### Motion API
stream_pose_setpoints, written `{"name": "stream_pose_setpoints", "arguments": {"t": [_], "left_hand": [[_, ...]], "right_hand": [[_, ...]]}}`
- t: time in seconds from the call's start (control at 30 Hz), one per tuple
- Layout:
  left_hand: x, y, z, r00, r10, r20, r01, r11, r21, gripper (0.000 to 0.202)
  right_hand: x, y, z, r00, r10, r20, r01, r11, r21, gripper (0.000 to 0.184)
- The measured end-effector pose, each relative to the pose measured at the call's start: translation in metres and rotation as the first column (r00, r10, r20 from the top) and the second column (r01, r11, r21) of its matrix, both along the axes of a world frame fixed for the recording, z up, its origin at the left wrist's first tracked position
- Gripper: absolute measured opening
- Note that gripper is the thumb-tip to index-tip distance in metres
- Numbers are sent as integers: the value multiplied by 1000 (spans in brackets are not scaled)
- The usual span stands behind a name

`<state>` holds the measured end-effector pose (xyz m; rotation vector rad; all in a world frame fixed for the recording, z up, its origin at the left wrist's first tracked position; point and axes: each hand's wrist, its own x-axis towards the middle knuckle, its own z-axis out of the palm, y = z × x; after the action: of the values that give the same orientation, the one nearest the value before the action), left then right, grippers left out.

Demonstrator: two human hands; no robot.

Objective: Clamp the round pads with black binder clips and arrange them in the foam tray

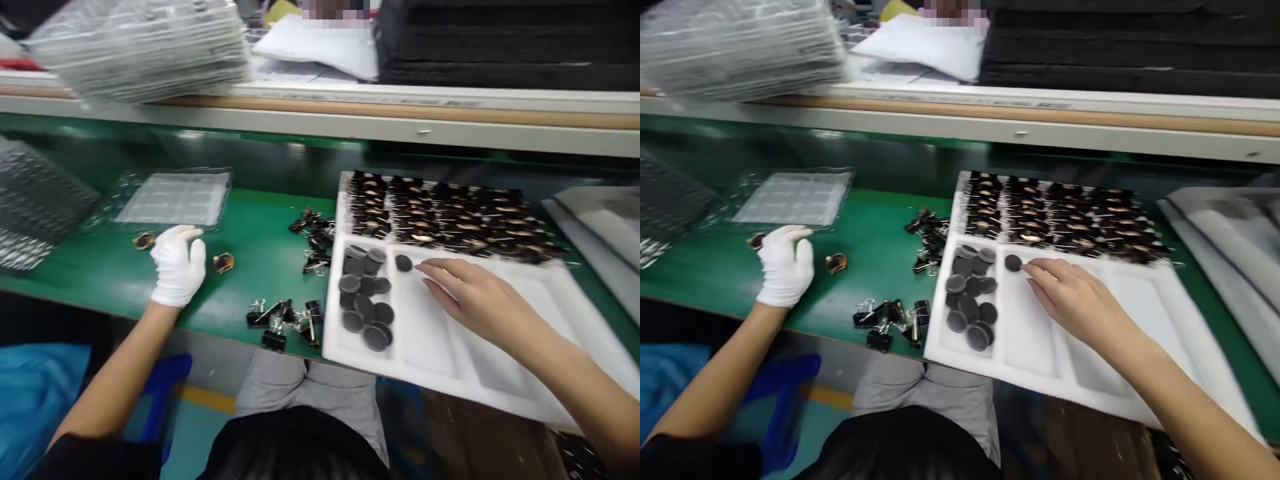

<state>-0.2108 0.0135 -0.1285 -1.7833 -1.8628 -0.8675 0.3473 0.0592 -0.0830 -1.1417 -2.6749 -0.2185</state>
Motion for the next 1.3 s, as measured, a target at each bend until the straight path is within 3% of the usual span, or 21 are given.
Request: {"name": "stream_pose_setpoints", "arguments": {"t": [0.1,0.2,0.3,0.4,0.53,0.63,0.7,0.77,0.83,0.9,1.0,1.07,1.13,1.2,1.3], "left_hand": [[-5,-23,-1,998,61,0,-60,983,-171,42],[0,-39,2,999,-8,-47,-9,934,-357,63],[5,-41,5,995,-104,1,89,842,-532,72],[7,-32,7,983,-172,69,178,780,-599,61],[8,-17,4,964,-249,91,253,768,-589,52],[16,-9,4,952,-278,131,303,779,-549,57],[30,-1,9,930,-334,151,364,798,-480,59],[51,12,18,898,-419,133,435,811,-391,61],[79,29,32,858,-508,72,503,806,-312,61],[108,47,48,804,-594,0,576,780,-244,59],[140,69,70,689,-721,-72,711,692,-126,56],[152,76,82,634,-769,-77,768,638,-47,56],[156,80,90,640,-768,-33,768,641,-22,56],[159,81,95,669,-742,35,742,666,-68,55],[164,83,94,671,-731,125,741,654,-155,53]], "right_hand": [[-28,8,-23,992,-64,105,61,998,32,34],[-35,21,-33,992,-105,65,107,994,-28,30],[-29,32,-36,991,-130,30,132,989,-71,26],[-27,36,-34,992,-123,11,124,983,-136,22],[-35,32,-15,983,-182,37,185,948,-258,20],[-45,27,13,945,-322,58,324,894,-309,23],[-56,24,33,901,-432,-49,380,837,-392,20],[-75,22,50,850,-482,-213,304,779,-548,28],[-102,19,61,806,-453,-382,78,719,-690,39],[-133,18,67,740,-415,-529,-134,680,-721,47],[-170,19,69,610,-336,-718,-303,739,-602,36],[-181,23,69,566,-229,-792,-292,843,-452,25],[-183,28,69,555,-154,-817,-220,920,-323,21],[-181,35,67,551,-164,-818,-204,924,-323,25],[-177,47,58,557,-248,-793,-298,831,-469,29]]}}
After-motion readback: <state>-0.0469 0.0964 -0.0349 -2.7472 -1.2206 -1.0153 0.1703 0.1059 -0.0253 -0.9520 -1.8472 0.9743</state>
